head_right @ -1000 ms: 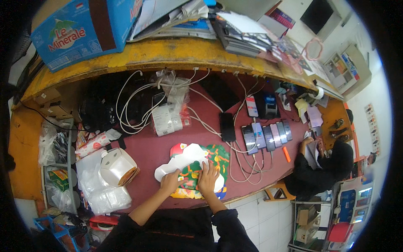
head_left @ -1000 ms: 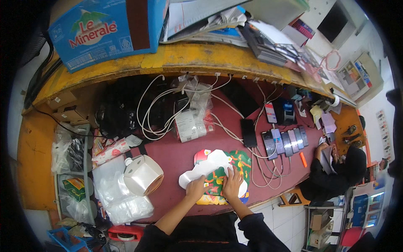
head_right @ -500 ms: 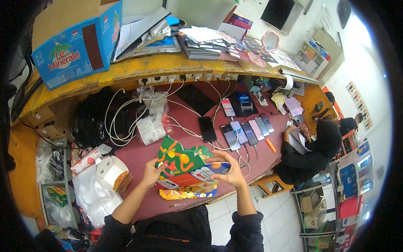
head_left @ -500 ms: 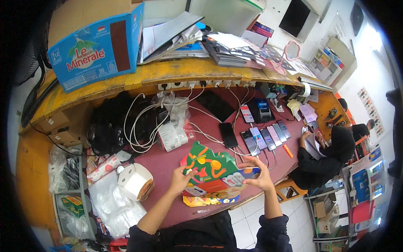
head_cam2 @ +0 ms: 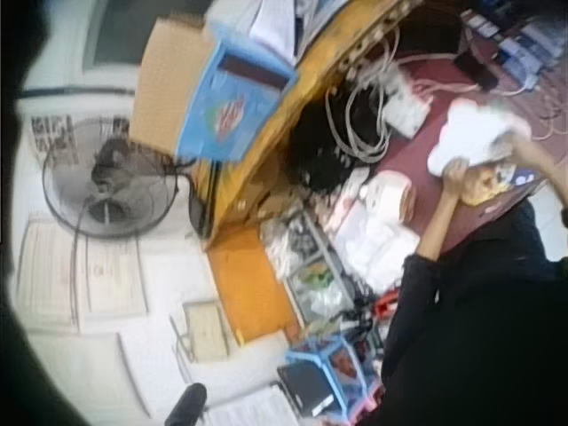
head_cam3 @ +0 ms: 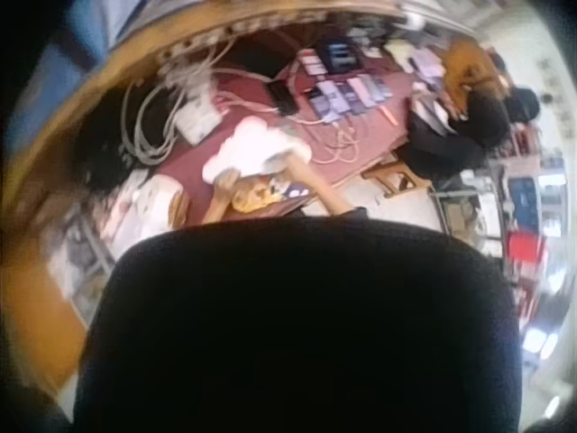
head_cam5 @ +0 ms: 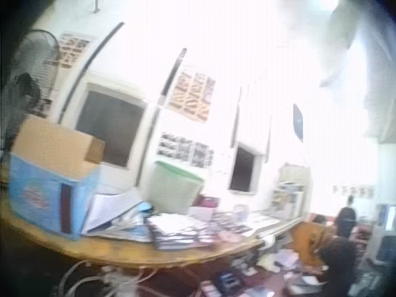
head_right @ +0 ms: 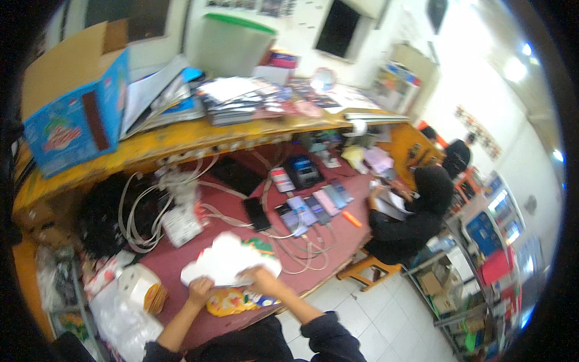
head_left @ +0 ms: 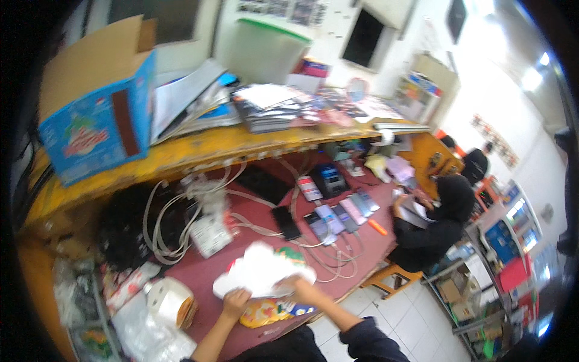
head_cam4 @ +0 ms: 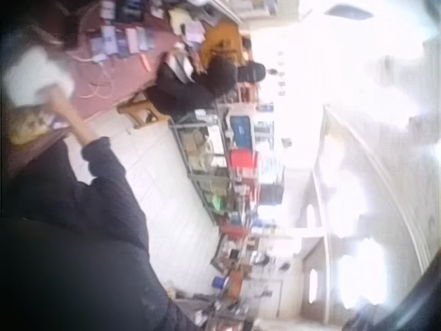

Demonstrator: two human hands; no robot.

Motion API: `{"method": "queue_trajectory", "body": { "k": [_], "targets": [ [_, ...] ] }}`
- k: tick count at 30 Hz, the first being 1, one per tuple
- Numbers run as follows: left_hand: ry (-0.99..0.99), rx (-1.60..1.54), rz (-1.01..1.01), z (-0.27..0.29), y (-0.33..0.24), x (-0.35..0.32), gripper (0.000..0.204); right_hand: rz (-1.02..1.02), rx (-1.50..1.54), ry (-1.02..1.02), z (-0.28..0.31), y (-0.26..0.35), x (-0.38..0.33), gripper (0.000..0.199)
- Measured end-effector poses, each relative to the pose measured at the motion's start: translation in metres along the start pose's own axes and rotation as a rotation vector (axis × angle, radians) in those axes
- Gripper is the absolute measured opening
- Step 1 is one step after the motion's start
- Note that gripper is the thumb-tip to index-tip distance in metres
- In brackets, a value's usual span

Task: The person folds flat, colorful printed paper pieces into small open-top boxes at a cluttered counter. They repeatedly fold edges, tuck flaps, and stack finished boxes. The person also briefly handles a small wrapped food item and places it into a plastic bag.

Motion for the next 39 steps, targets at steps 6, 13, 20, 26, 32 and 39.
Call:
{"method": "queue_trajectory", "body": {
  "k": [6,13,20,26,32,39],
  "targets": [
    [0.321,0.067,0.79,-0.055,0.052,-0.079,0.043,-0.681,0.105,0.124,-0.121,-0.045,-0.056,0.059],
    [0.408,0.387,0.8,-0.076,0.052,-0.077,0.045,-0.513,-0.537,-0.243,-0.115,-0.032,-0.04,0.068],
    [0.285,-0.029,0.94,-0.031,0.06,-0.057,0.045,-0.348,-0.064,0.153,-0.059,-0.043,-0.035,0.063],
    [-0.151,-0.528,0.94,0.019,0.057,-0.013,0.04,-0.074,0.706,-0.218,0.085,-0.017,-0.025,0.08],
    [-0.378,-1.135,1.225,-0.012,0.042,-0.025,0.043,-0.558,0.713,0.024,0.081,-0.004,-0.015,0.038],
    [-0.414,-0.056,0.244,0.088,-0.026,0.058,0.042,0.16,-0.214,-0.354,0.105,0.05,-0.006,0.026]
  ]
}}
Point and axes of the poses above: each hand's wrist, its own x-axis towards the middle knuckle, its own z-axis out of the back of the hand, y = z × x, the point moved 8 cm from there along x, towards the middle knuckle, and after that the axes turned 13 degrees about -x, right-handed, at the moved point
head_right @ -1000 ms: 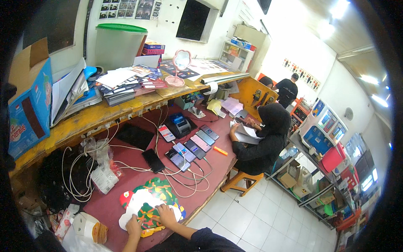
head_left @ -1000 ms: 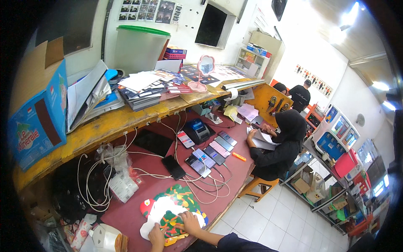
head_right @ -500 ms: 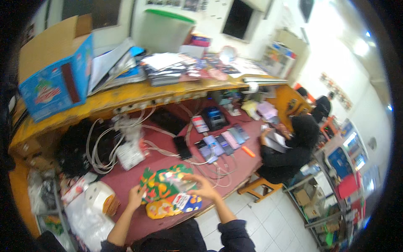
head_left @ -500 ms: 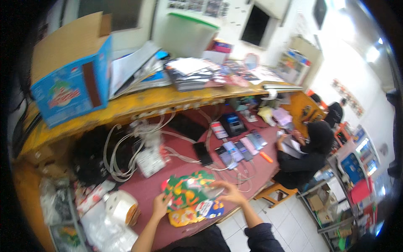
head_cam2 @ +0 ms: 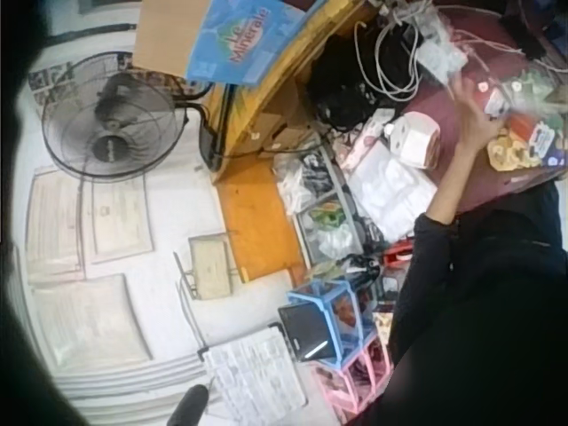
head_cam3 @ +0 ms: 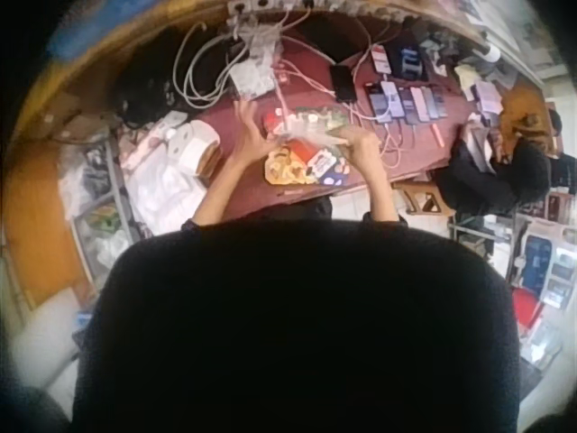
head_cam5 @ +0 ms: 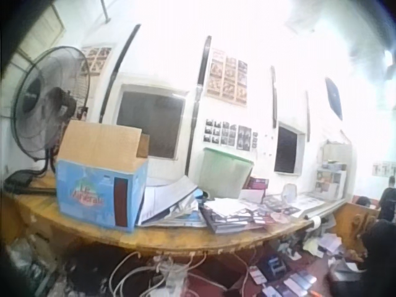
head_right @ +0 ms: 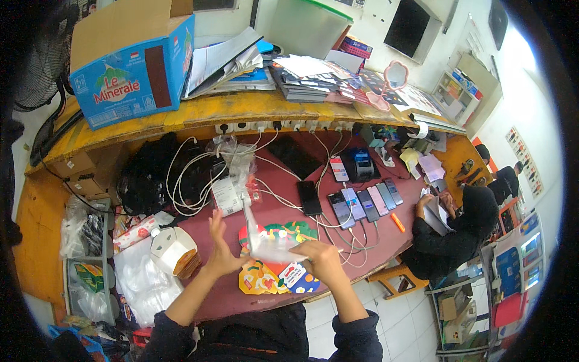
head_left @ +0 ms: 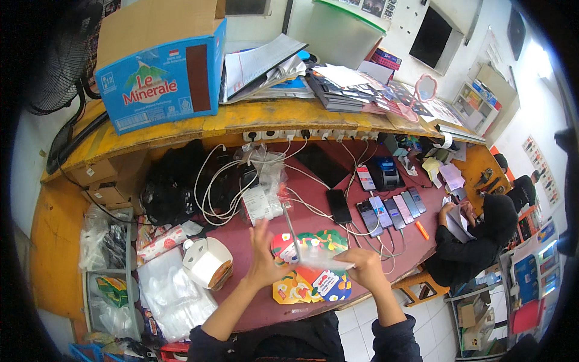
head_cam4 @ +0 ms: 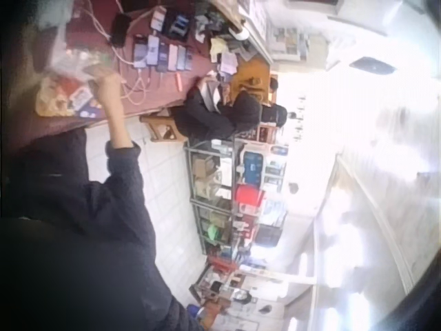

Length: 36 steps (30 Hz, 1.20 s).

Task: The person folds flat, colorful printed paper pieces into small open-top boxes at a cluttered counter. They repeatedly fold edges, tuck flaps, and stack finished boxes. The person also briefly handles a small wrapped food item and places it into a plastic bag.

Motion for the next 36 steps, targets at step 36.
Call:
{"method": "queue_trajectory", "body": {
  "k": [36],
  "targets": [
    [0.638,-0.211,0.986,-0.029,0.14,-0.114,0.039,-0.656,0.832,0.713,-0.164,-0.066,-0.065,0.067]
  ]
}}
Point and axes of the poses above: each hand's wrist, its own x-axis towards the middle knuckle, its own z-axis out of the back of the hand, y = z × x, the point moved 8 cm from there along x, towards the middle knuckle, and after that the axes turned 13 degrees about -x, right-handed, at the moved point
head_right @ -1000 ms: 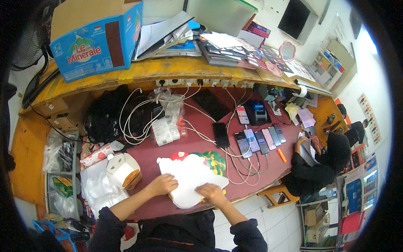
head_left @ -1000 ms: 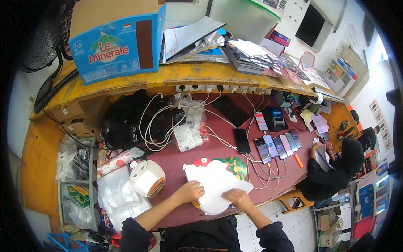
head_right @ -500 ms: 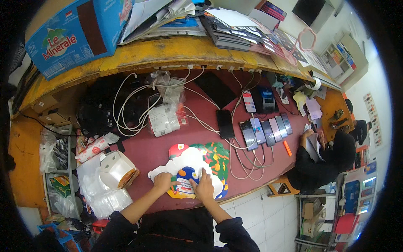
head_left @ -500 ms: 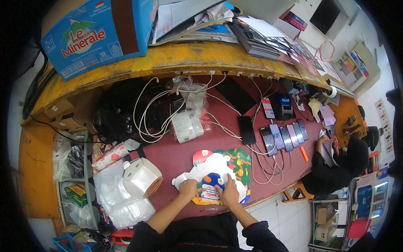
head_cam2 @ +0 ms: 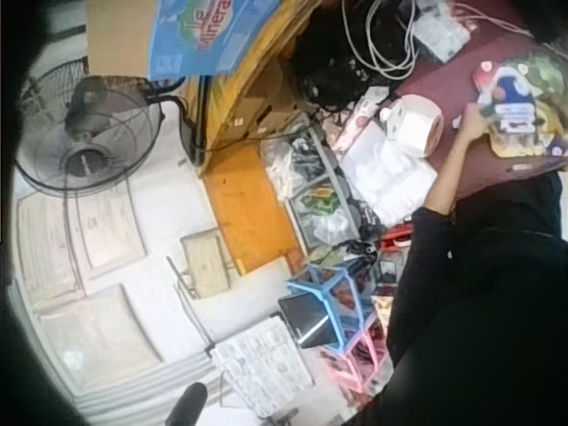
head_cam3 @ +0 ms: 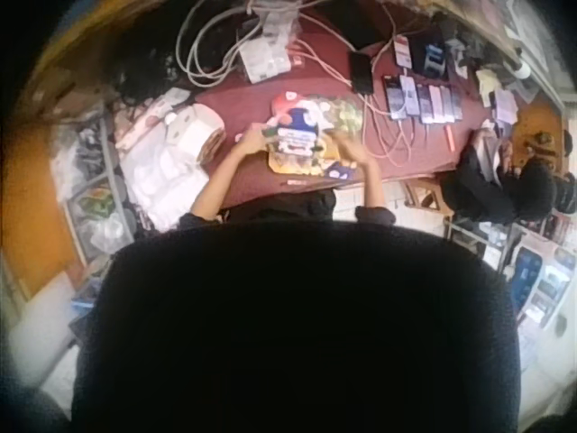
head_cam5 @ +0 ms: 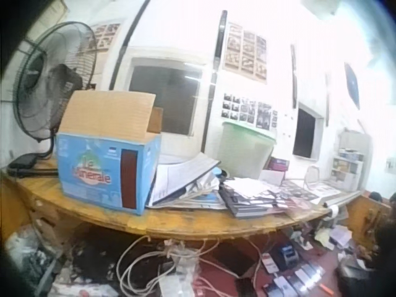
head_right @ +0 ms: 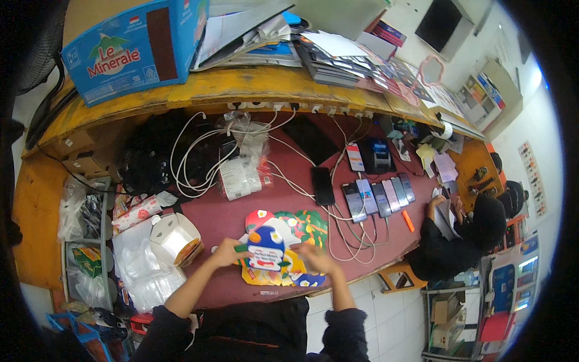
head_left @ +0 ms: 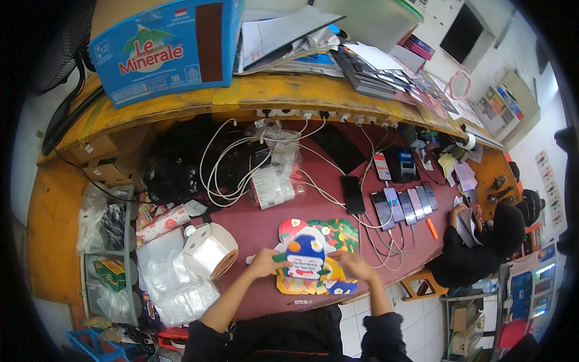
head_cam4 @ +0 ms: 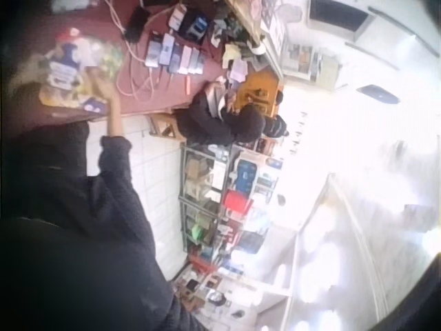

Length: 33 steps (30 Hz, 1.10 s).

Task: The person folds flat, colorful printed paper pieces into small open-top boxes at a cluttered counter. They repeatedly fold edges, tuck flaps, and stack finished boxes. The person also briefly handles a small wrapped food item and places it into a plastic bag.

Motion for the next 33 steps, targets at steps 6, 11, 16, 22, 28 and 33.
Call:
{"method": "queue_trajectory", "body": {
  "k": [6,11,16,22,28,33],
  "targets": [
    [0.081,-0.766,-0.065,-0.001,-0.063,-0.001,0.031,0.439,0.308,-0.473,0.086,0.072,-0.075,0.048],
    [-0.271,-0.46,-0.331,0.014,-0.134,-0.018,0.036,0.346,-0.084,-0.577,0.084,0.132,-0.096,0.024],
    [-0.417,0.594,-1.063,0.003,-0.19,-0.072,0.04,0.721,-0.839,-0.599,0.03,0.162,-0.092,0.029],
    [0.271,1.034,-0.887,-0.051,-0.065,-0.047,0.025,0.659,-0.771,-0.377,-0.065,0.062,-0.053,0.033],
    [0.085,0.533,-0.126,-0.037,0.03,0.004,0.059,0.062,-0.332,-0.333,-0.085,-0.055,-0.003,0.039],
    [-0.051,0.515,0.056,-0.03,0.043,0.015,0.057,-0.272,-0.289,-0.358,-0.08,-0.056,0.019,0.056]
  ]
}}
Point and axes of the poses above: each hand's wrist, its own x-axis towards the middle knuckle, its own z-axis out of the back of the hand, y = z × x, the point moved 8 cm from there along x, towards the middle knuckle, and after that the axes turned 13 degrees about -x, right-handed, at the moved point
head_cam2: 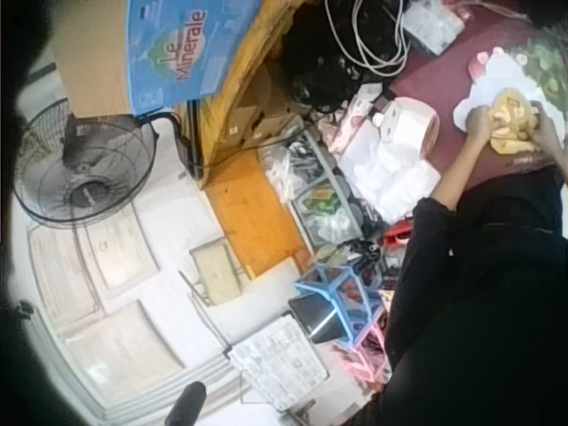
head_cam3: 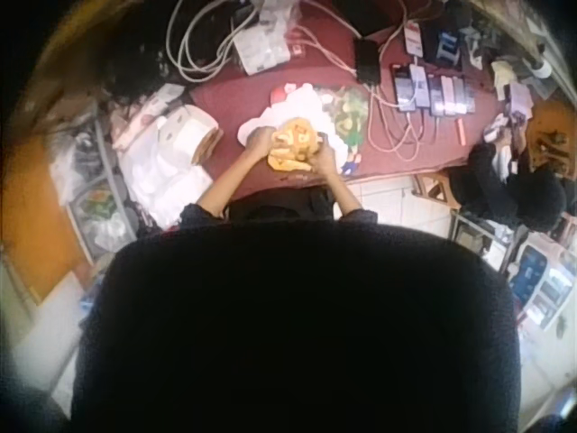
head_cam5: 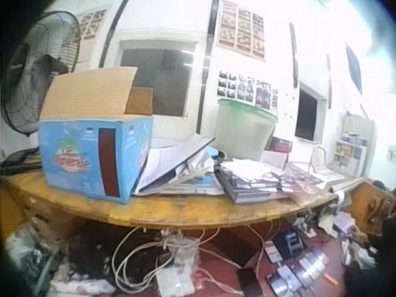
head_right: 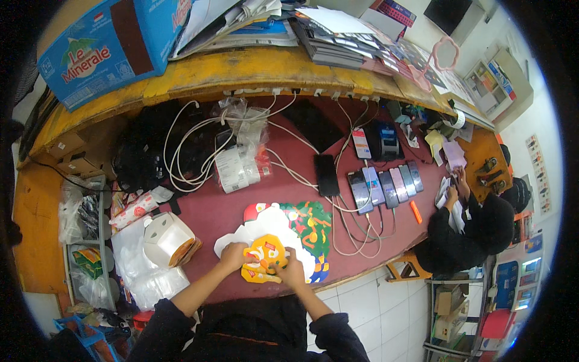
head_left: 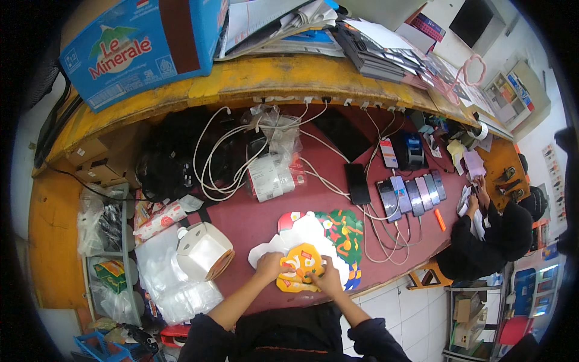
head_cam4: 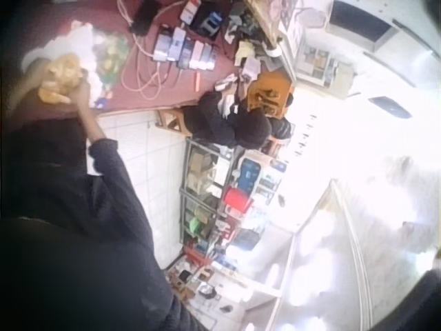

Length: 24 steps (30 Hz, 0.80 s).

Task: The person folds flat, colorful printed paper pieces into small open-top boxes at a cluttered counter. They repeatedly fold edges, tuck flaps, and stack finished boxes. The person also briefly handles a small wrapped food item and places it into a plastic bag.

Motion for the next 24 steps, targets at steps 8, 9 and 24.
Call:
{"method": "queue_trajectory", "body": {
  "k": [8,9,24],
  "targets": [
    [-0.053,0.031,-0.023,0.003,-0.007,-0.008,0.056,0.199,-0.58,-0.5,0.002,0.052,-0.001,0.062],
    [-0.054,0.0,-0.074,0.006,-0.012,-0.009,0.056,0.206,-0.581,-0.496,0.002,0.053,-0.001,0.062],
    [0.075,-1.287,0.001,0.055,-0.099,-0.042,0.035,0.531,0.518,-0.23,0.204,0.065,-0.076,0.065]
  ]
}}
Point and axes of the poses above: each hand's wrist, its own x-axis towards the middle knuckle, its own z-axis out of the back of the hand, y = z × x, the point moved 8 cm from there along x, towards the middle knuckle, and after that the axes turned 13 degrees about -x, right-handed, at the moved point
